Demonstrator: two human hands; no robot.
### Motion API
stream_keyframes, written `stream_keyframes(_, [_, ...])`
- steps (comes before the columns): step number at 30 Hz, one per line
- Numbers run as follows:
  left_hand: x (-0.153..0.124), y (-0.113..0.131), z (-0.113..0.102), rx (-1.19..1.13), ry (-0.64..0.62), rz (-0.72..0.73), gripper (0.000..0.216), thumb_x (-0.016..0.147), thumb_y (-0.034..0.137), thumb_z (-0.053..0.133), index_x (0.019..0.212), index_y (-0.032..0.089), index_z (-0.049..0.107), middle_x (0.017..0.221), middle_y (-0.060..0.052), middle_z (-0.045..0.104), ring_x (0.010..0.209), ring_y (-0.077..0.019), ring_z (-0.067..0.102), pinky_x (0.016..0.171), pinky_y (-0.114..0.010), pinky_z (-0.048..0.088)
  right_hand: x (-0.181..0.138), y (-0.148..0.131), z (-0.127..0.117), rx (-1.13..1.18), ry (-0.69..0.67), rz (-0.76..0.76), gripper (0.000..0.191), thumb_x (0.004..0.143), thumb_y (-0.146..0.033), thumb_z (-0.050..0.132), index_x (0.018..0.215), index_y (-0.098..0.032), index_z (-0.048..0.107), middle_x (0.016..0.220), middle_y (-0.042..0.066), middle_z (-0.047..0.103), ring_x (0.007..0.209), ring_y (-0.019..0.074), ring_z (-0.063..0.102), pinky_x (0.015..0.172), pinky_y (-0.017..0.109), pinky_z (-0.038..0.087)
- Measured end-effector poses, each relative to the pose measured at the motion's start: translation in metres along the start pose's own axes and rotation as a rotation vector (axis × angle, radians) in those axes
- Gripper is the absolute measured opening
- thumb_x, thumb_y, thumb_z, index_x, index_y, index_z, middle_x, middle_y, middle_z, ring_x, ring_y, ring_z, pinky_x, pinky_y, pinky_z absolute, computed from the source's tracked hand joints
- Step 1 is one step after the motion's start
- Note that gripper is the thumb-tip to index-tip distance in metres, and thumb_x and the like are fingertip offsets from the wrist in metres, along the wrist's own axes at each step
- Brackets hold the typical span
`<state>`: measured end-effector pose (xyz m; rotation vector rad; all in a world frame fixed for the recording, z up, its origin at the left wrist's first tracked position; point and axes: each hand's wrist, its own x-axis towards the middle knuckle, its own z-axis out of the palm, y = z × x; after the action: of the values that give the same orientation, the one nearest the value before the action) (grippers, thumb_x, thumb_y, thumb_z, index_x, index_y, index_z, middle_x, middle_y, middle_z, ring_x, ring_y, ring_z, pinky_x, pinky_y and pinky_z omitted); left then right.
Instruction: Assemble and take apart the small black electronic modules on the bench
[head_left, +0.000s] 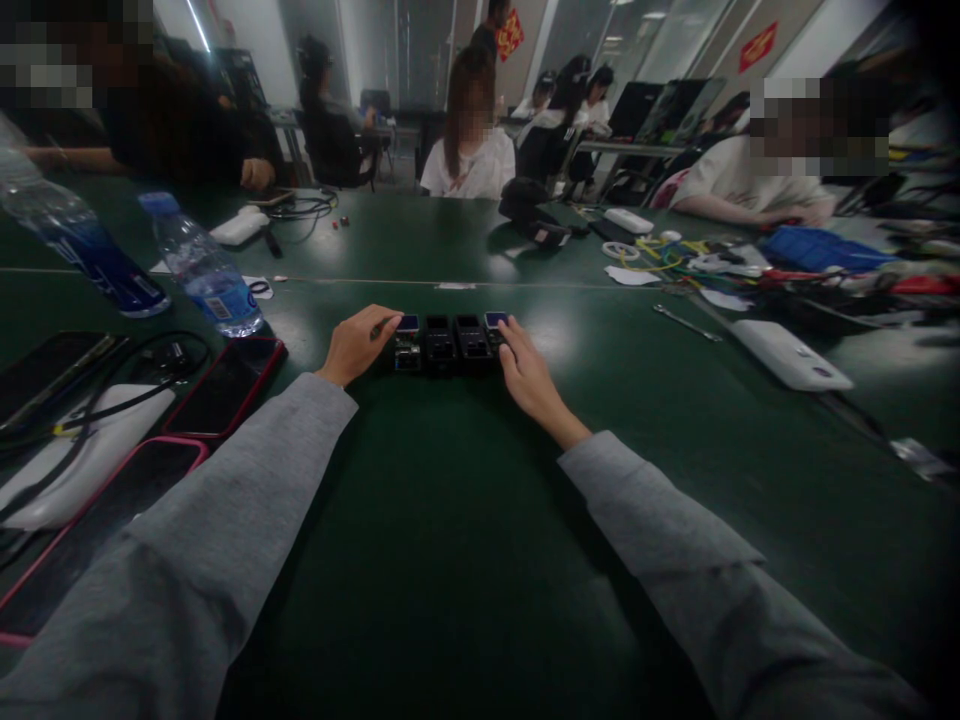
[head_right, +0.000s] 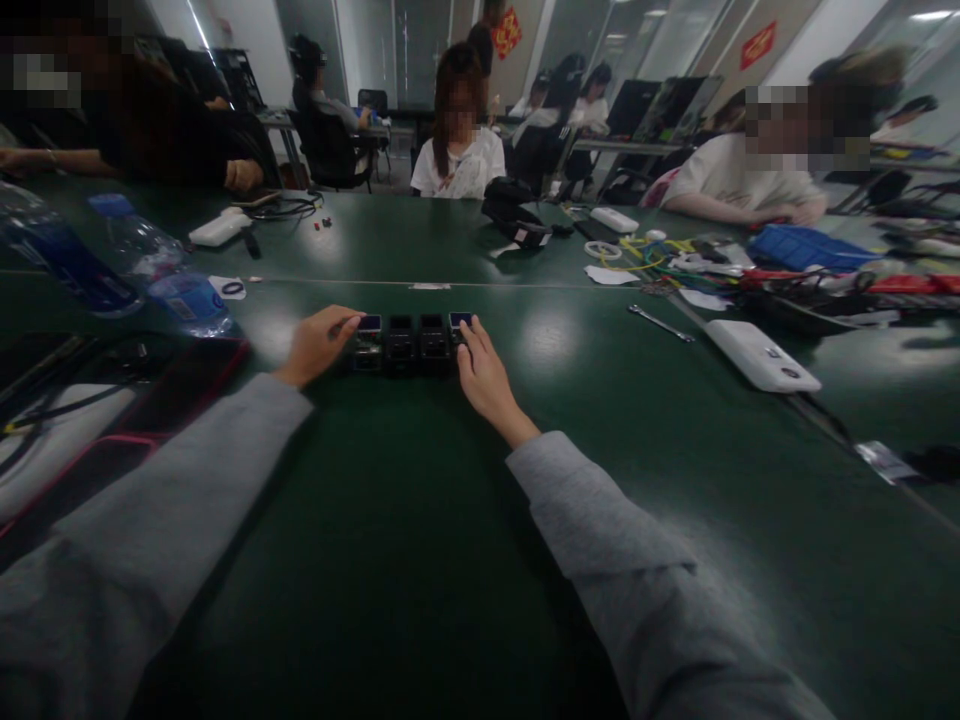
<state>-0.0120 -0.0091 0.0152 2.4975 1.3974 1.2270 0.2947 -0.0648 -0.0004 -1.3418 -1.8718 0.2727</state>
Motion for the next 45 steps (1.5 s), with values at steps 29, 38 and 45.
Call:
stream_keyframes(29, [0.0,-0.006,0.0,0.109,0.211,-0.102,0.043,0.105,0.04,0.028,0.126,0.023,0.061,0.122,-0.007,0.068,0.112,-0.0221,0.062,0.096,-0.038,0.049,0.0,0.002,0.0,-0.077,0.024,0.013,0.054,0.102,-0.051,0.038,0.145,-0.02,0.043,0.153,0.016,0.038,0.143,0.0294,0.034,0.116,0.056,0.032])
stream_keyframes(38, [-0.009,-0.056,0.031,0.263,-0.193,-0.145,0.04,0.099,0.035,0.043,0.132,0.019,0.059,0.142,-0.014,0.056,0.133,-0.0333,0.048,0.11,-0.058,0.037,0.0,0.002,0.001,-0.071,0.02,0.021,0.051,0.099,-0.035,0.041,0.145,-0.016,0.043,0.145,0.018,0.047,0.135,0.031,0.045,0.112,0.054,0.039])
stream_keyframes(45, [-0.009,-0.056,0.03,0.264,-0.177,-0.117,0.041,0.099,0.036,0.041,0.132,0.019,0.059,0.142,-0.015,0.056,0.131,-0.0325,0.05,0.109,-0.057,0.038,-0.004,0.002,-0.002,-0.103,0.046,0.063,0.051,0.093,-0.033,0.049,0.141,-0.014,0.047,0.132,0.017,0.057,0.111,0.0313,0.061,0.097,0.051,0.051])
